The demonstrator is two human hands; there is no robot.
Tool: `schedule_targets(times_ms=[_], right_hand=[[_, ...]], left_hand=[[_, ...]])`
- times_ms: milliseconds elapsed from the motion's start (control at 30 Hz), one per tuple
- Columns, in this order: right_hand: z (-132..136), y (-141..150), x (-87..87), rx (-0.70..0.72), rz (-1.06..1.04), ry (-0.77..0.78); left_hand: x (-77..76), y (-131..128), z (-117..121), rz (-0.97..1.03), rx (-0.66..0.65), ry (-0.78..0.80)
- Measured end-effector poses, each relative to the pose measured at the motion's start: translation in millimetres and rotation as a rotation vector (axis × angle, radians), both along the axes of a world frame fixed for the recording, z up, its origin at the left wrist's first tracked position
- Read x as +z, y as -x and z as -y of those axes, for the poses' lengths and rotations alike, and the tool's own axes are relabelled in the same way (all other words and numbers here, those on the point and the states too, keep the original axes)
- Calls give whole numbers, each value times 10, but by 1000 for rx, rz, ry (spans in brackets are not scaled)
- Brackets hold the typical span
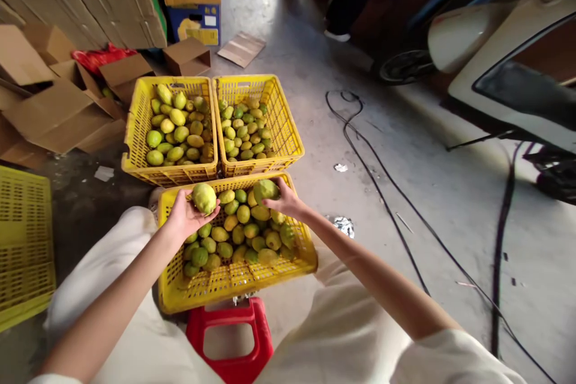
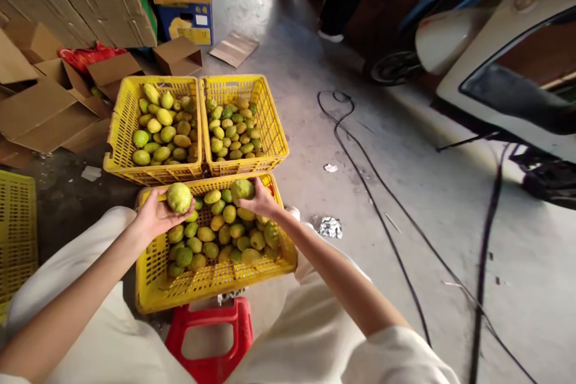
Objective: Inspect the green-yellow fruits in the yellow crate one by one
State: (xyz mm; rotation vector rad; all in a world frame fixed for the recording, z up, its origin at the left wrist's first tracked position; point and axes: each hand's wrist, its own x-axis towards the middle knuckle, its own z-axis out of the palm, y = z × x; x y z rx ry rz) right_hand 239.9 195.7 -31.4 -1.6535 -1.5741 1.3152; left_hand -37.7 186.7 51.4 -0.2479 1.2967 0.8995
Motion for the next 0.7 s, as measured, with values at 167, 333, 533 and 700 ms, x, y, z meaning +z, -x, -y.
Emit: schedule_targets(times_ms=[167, 333, 533, 700], right_hand=[[418, -86, 525, -276, -696, 384], [520, 103, 622, -269, -1002, 554], [502, 267, 442, -305, -998, 489], [471, 251, 395, -343, -929, 551]], left_hand=[[3, -62, 8, -9, -37, -88], [27, -152, 21, -61, -69, -143], [43, -236, 20, -117, -12, -130], [-5, -261, 23, -81, -102, -174]])
